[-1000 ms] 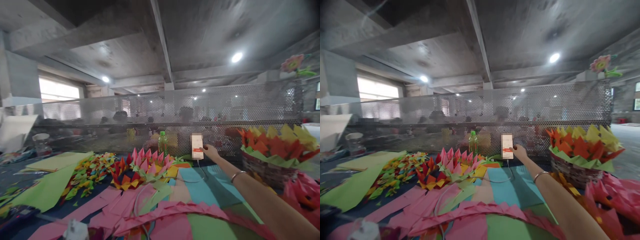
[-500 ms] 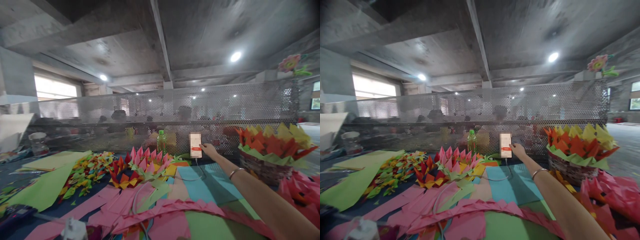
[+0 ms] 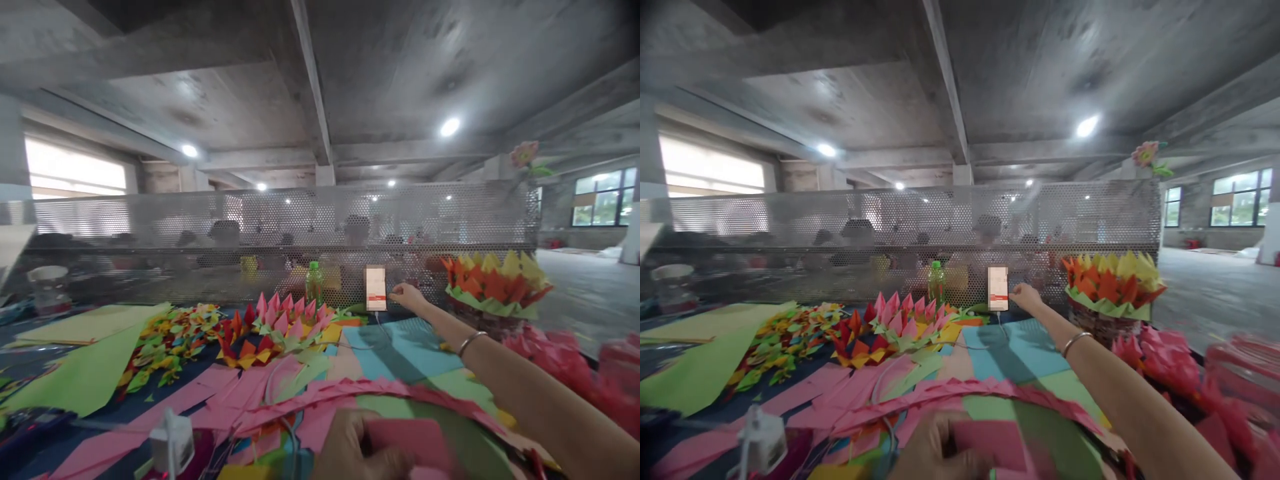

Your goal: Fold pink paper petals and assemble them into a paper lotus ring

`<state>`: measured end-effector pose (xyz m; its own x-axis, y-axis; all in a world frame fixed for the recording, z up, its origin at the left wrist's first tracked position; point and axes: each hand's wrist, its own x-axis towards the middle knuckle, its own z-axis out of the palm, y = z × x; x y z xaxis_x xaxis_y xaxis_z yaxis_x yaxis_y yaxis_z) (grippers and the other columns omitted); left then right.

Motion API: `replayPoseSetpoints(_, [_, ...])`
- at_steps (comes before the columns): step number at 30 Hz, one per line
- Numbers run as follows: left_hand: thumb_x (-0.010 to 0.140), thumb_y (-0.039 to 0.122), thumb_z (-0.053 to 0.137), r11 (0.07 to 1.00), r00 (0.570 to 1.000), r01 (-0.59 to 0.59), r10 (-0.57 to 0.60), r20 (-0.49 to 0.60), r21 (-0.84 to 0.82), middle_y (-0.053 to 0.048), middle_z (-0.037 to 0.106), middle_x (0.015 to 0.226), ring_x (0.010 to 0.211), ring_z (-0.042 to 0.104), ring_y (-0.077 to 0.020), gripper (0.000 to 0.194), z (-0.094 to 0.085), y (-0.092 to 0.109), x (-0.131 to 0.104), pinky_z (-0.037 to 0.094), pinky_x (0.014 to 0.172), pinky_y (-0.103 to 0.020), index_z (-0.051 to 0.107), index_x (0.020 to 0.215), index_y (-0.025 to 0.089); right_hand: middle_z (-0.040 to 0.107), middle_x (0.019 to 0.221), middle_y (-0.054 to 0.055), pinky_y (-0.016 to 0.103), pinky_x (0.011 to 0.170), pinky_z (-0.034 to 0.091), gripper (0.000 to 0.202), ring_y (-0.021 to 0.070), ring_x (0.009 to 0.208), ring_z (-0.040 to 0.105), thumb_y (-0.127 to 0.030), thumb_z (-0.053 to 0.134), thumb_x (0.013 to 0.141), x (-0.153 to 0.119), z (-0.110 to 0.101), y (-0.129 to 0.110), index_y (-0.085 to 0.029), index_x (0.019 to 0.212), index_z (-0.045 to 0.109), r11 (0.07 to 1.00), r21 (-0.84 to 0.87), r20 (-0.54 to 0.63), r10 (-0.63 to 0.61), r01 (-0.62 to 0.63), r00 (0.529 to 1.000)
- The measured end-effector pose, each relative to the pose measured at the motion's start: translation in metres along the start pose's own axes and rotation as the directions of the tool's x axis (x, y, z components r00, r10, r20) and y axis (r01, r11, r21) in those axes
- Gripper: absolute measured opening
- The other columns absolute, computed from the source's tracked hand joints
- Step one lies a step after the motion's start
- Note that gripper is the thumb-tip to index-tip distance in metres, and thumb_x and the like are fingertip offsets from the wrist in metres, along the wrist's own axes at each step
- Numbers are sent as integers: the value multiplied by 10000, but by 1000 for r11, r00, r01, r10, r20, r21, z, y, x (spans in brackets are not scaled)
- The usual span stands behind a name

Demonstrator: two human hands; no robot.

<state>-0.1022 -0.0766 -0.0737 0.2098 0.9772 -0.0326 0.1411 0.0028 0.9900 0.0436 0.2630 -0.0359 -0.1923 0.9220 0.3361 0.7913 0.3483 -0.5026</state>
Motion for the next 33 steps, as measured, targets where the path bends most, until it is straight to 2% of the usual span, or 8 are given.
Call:
replayPoseSetpoints(3, [590,568,693,986,990,-135,130,-56,-93,-61,629,570,510,558,-127,506,-1,-3,7,441,547,-240,666,739,85,613,1019,60,360,792,477,241,177,898,589,-311,558,851,-30,-16,-11,-134,1013,587,998,50,-8,-39,39,999])
replayPoseSetpoints(7, [558,566,710,984,984,-154,144,-107,-87,-72,628,562,490,554,-125,515,-5,-6,12,451,538,-247,656,705,75,664,823,45,239,684,429,207,167,802,595,-334,588,786,-88,-34,-30,-143,848,635,977,180,14,-123,119,992])
replayPoseSetpoints(11, [541,580,708,985,978,-165,158,-138,-43,-64,625,562,494,554,-118,512,-8,-7,11,449,551,-243,645,644,82,663,826,50,218,538,416,463,141,707,585,-521,327,873,-167,-45,-53,-167,905,625,920,362,111,-201,149,973])
replayPoseSetpoints(13, [538,563,718,984,976,-173,165,-143,-46,-53,617,550,491,551,-120,495,-8,-8,11,452,551,-247,638,638,85,659,785,51,219,522,422,536,128,652,575,-588,293,862,-207,-46,-62,-167,912,621,886,443,178,-235,136,955])
replayPoseSetpoints(14, [541,553,722,983,975,-181,173,-138,-43,-51,615,546,491,551,-121,486,-8,-8,11,453,550,-248,637,640,85,649,776,49,222,531,426,524,123,638,561,-607,344,840,-225,-45,-65,-164,915,615,835,544,246,-260,90,934])
replayPoseSetpoints(17, [570,525,719,978,971,-209,207,-120,-5,-54,620,554,502,555,-122,463,-6,-8,8,451,548,-241,651,677,79,604,694,5,215,544,416,429,101,588,519,-565,575,737,-264,-40,-69,-165,891,592,725,686,277,-339,62,899])
replayPoseSetpoints(22, [594,547,697,965,960,-246,255,-113,87,-65,629,579,546,575,-131,489,4,-3,0,455,565,-233,671,716,74,563,616,-4,221,535,403,396,103,554,505,-543,626,698,-285,-35,-59,-151,722,578,695,711,236,-377,105,896])
replayPoseSetpoints(33, [599,542,695,961,971,-209,226,-82,181,-67,640,594,534,571,-127,476,3,-7,5,464,578,-244,662,699,78,594,610,17,221,505,377,312,123,549,520,-451,614,739,-282,-29,-33,-141,715,592,744,627,167,-418,231,893])
